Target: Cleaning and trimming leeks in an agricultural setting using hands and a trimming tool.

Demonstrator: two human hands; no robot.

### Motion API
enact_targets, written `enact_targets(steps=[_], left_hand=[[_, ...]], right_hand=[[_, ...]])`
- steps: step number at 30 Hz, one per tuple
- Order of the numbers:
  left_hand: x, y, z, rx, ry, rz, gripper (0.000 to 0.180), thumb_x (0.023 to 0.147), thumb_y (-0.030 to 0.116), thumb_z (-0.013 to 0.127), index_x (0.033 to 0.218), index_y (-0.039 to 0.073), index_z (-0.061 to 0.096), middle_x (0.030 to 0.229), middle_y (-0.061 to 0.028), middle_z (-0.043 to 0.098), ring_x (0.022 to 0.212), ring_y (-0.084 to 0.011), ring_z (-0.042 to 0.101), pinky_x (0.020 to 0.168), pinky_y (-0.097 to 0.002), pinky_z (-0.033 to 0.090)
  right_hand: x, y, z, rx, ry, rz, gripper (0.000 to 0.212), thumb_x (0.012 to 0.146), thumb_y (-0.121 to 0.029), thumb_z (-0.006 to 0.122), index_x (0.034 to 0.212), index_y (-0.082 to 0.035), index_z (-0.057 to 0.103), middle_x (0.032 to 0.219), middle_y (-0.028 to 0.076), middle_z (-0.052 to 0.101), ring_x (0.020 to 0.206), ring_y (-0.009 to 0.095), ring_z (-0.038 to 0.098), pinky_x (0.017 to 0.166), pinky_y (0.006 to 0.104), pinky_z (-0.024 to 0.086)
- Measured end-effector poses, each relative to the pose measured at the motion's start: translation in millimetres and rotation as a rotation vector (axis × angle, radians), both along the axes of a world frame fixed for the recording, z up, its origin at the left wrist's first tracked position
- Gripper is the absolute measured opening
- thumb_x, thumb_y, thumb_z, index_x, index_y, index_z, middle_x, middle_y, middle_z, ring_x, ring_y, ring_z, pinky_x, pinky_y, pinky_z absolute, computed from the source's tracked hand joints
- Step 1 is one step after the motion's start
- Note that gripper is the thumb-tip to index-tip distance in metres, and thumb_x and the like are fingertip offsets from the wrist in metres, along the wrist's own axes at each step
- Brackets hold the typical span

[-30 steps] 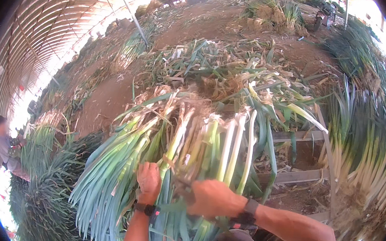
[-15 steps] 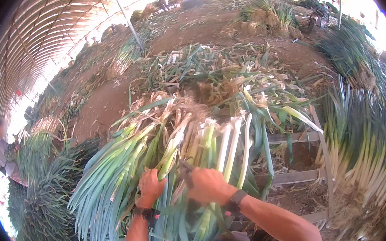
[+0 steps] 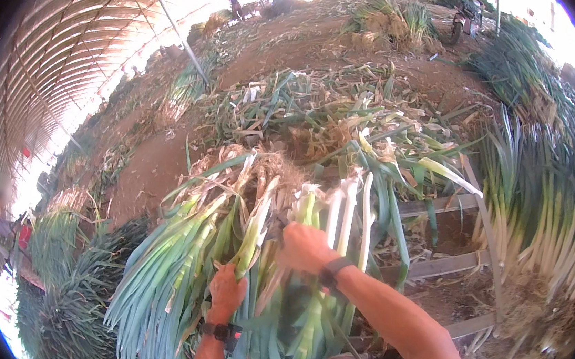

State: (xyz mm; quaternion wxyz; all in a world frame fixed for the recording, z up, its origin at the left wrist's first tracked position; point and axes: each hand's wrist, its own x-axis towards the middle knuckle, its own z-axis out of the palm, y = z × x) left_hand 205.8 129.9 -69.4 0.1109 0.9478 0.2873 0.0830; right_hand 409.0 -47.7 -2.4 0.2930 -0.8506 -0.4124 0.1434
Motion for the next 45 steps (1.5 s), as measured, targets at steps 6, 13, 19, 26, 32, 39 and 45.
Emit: enact_targets(steps=[6, 13, 19, 26, 32, 39, 45], left_hand=[[-1.0, 12.8, -2.8, -0.017, -0.058, -0.031, 0.046, 0.076, 0.019, 0.074, 0.116, 0.001, 0.06, 0.106, -0.022, 0.069, 0.098, -0.0407, 0.067, 0.085, -0.0485, 0.053], [14.4, 9.7, 29.8, -0.3, -0.166, 0.101, 0.053, 0.074, 0.017, 0.078, 0.12, -0.001, 0.059, 0.095, -0.0172, 0.074, 0.088, -0.0282, 0.073, 0.081, -0.0397, 0.055], [8.0, -13.5, 36.6, -0.322, -0.201, 0.065, 0.061, 0.073, 0.015, 0.082, 0.125, -0.003, 0.055, 0.093, -0.0177, 0.074, 0.085, -0.0266, 0.072, 0.078, -0.0372, 0.055], [-13.6, -49.9, 37.6, -0.489, -0.199, 0.077, 0.073, 0.073, 0.017, 0.084, 0.133, -0.002, 0.047, 0.101, -0.0213, 0.072, 0.092, -0.0294, 0.071, 0.083, -0.0386, 0.054], [-22.8, -45.2, 6.7, -0.63, -0.367, -0.037, 0.069, 0.082, 0.005, 0.072, 0.142, -0.001, 0.037, 0.115, -0.0184, 0.067, 0.101, -0.0246, 0.067, 0.085, -0.0348, 0.055], [-19.7, -58.2, 32.8, -1.191, -0.564, 0.106, 0.079, 0.086, -0.002, 0.064, 0.153, 0.001, 0.023, 0.128, -0.017, 0.06, 0.111, -0.0211, 0.059, 0.091, -0.0333, 0.052], [-20.5, -64.3, 43.7, -1.247, -0.573, 0.141, 0.077, 0.09, 0.008, 0.064, 0.155, 0.001, 0.025, 0.13, -0.0153, 0.059, 0.111, -0.0202, 0.058, 0.091, -0.0319, 0.051]], right_hand=[[9.6, -8.7, 12.3, -0.005, -0.008, 0.056, 0.028, 0.074, -0.022, 0.066, 0.083, 0.005, 0.068, 0.076, 0.023, 0.068, 0.074, 0.04, 0.07, 0.068, 0.0452, 0.057], [-35.9, -79.9, 77.2, -0.065, 0.402, 0.302, 0.044, 0.076, -0.031, 0.073, 0.104, 0.001, 0.063, 0.073, 0.022, 0.067, 0.065, 0.038, 0.067, 0.062, 0.0476, 0.053], [-87.9, -151.2, 72.6, 0.006, 0.204, 0.447, 0.05, 0.076, -0.034, 0.076, 0.104, 0.003, 0.059, 0.077, 0.022, 0.065, 0.072, 0.043, 0.065, 0.064, 0.049, 0.052], [-91.1, -158.9, 69.9, -0.077, 0.117, 0.408, 0.054, 0.075, -0.036, 0.077, 0.106, 0.004, 0.056, 0.081, 0.022, 0.064, 0.077, 0.045, 0.065, 0.067, 0.0521, 0.052], [-98.0, -159.2, 70.3, -0.075, 0.179, 0.524, 0.053, 0.076, -0.037, 0.076, 0.103, 0.004, 0.056, 0.081, 0.023, 0.064, 0.076, 0.044, 0.065, 0.066, 0.0515, 0.052], [-93.5, -143.1, 55.1, -0.035, 0.097, 0.491, 0.053, 0.077, -0.037, 0.074, 0.105, 0.005, 0.056, 0.081, 0.024, 0.064, 0.074, 0.045, 0.065, 0.065, 0.0508, 0.053], [-89.7, -136.9, 62.7, -0.082, 0.083, 0.435, 0.051, 0.076, -0.035, 0.075, 0.102, 0.005, 0.056, 0.077, 0.023, 0.064, 0.072, 0.045, 0.065, 0.063, 0.051, 0.053]])
